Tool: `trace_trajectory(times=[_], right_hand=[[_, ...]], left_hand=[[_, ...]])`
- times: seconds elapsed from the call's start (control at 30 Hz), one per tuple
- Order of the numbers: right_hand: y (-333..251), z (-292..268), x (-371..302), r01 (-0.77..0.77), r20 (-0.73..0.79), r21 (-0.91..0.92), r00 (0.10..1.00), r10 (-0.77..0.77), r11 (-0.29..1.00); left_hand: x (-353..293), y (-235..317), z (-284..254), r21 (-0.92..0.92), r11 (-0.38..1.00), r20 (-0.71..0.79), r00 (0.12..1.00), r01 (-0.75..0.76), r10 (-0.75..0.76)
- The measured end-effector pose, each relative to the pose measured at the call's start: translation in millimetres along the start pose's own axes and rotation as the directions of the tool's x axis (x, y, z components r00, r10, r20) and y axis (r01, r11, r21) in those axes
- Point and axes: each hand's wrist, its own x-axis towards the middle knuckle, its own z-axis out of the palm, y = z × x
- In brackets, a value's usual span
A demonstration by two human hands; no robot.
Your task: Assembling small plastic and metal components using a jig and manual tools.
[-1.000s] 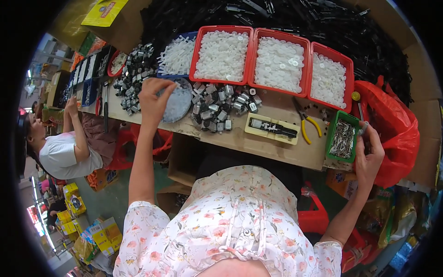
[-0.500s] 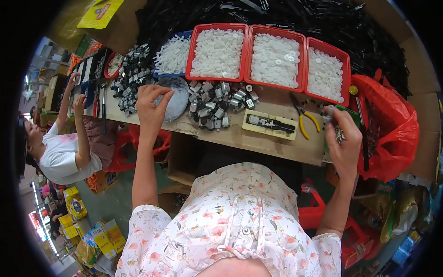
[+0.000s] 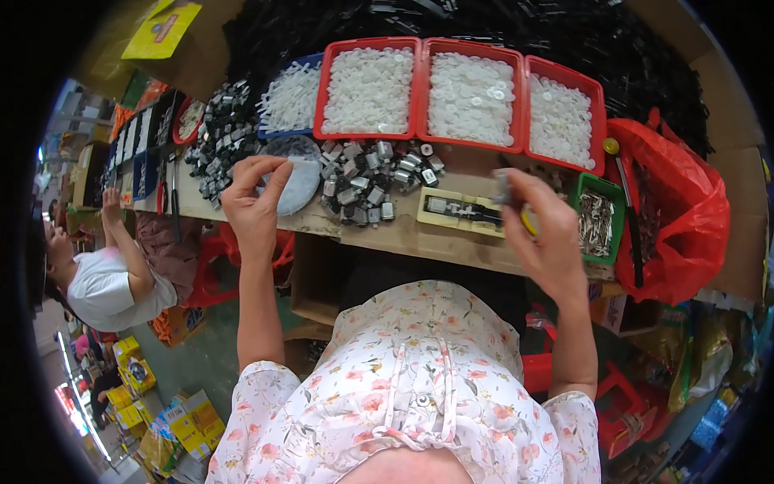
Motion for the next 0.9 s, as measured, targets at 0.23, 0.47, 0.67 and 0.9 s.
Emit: trace_trajectory(times=[0.23,0.47,0.67,0.9], right_hand=[[-4.8,22.1,4.0,0.044,0.207,0.250,0.973,-0.098,0.967],[9.0,16.8,-4.1,-0.083,0.267,0.309,0.964,-0.003,0.947],[15.4,15.2,-6.0,-0.097,0.302,0.304,0.953,0.001,0.948],[15.8,10.3,-0.8,-0.017,0.305,0.202,0.951,-0.046,0.979]], left_hand=[[-30.8,40.7,64.0,-0.703,0.588,0.256,0.914,0.400,-0.315],[-44.2,55.4,100.4,-0.729,0.486,0.394,0.876,0.482,-0.278],[-48.0,58.0,106.5,-0.698,0.524,0.421,0.871,0.489,-0.252],[-49.1,48.8,105.5,-0.614,0.571,0.502,0.828,0.546,-0.252]])
